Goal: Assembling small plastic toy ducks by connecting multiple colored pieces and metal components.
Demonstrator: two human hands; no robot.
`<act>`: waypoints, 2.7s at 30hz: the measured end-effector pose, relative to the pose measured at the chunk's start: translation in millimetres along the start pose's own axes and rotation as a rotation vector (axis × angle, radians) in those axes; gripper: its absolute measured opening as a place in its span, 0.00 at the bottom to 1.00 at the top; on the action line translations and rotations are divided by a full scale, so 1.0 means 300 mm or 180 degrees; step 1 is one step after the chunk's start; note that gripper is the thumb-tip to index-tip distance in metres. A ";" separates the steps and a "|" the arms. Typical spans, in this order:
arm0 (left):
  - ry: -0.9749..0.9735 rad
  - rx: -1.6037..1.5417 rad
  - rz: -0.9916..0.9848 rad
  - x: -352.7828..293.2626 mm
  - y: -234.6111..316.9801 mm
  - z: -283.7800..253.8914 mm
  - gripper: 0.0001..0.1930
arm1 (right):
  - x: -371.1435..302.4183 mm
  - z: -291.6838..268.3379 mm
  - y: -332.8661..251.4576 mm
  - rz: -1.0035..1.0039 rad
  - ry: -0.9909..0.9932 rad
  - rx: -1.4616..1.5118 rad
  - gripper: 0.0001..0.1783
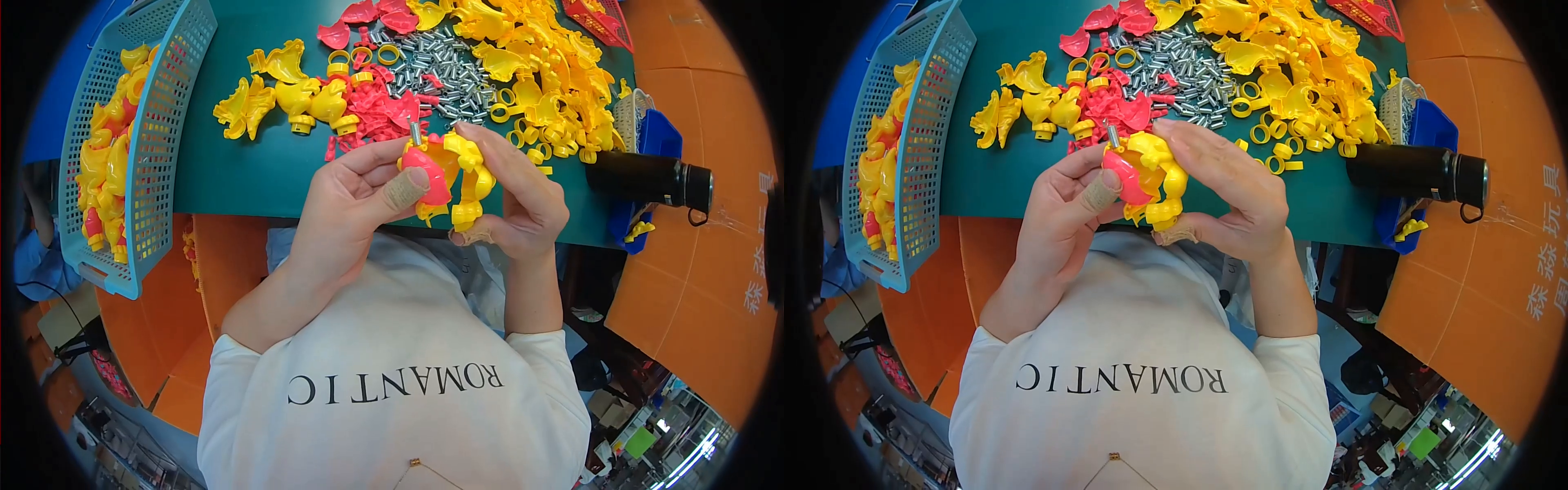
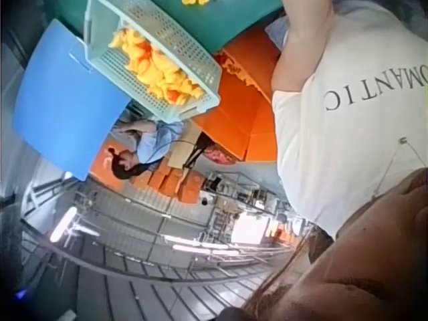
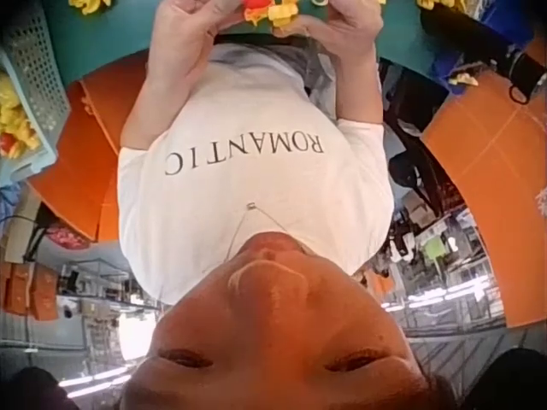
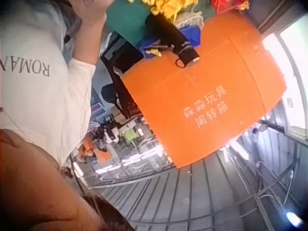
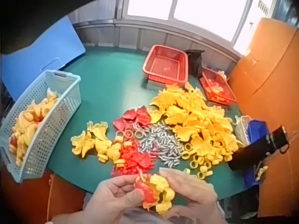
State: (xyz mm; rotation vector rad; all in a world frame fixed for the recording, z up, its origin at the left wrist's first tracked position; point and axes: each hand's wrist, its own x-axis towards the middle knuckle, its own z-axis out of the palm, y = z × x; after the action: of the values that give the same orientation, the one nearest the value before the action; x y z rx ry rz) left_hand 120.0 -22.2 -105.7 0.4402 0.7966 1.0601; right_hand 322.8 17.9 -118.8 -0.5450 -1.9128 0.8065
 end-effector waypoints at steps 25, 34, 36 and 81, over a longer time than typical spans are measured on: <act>-0.0540 0.0117 0.0094 -0.024 0.023 0.018 0.22 | -0.035 0.053 -0.040 -0.0283 0.0542 0.0081 0.43; -0.0328 -0.0585 -0.0011 0.007 -0.017 -0.087 0.21 | -0.072 0.014 -0.041 0.1060 0.1202 -0.0193 0.36; -0.0351 -0.0675 -0.0048 0.006 -0.019 -0.111 0.22 | -0.075 0.005 -0.026 0.1614 0.0459 -0.1342 0.32; -0.0196 -0.0008 0.0051 0.001 -0.048 -0.203 0.20 | -0.003 0.286 -0.099 0.1304 0.0044 -0.0932 0.18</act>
State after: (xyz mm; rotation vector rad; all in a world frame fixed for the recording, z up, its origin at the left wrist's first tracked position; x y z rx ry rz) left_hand 82.5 -31.1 -155.0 0.4756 0.7383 1.0573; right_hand 245.3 -29.0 -125.6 -1.1458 -1.9457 0.7742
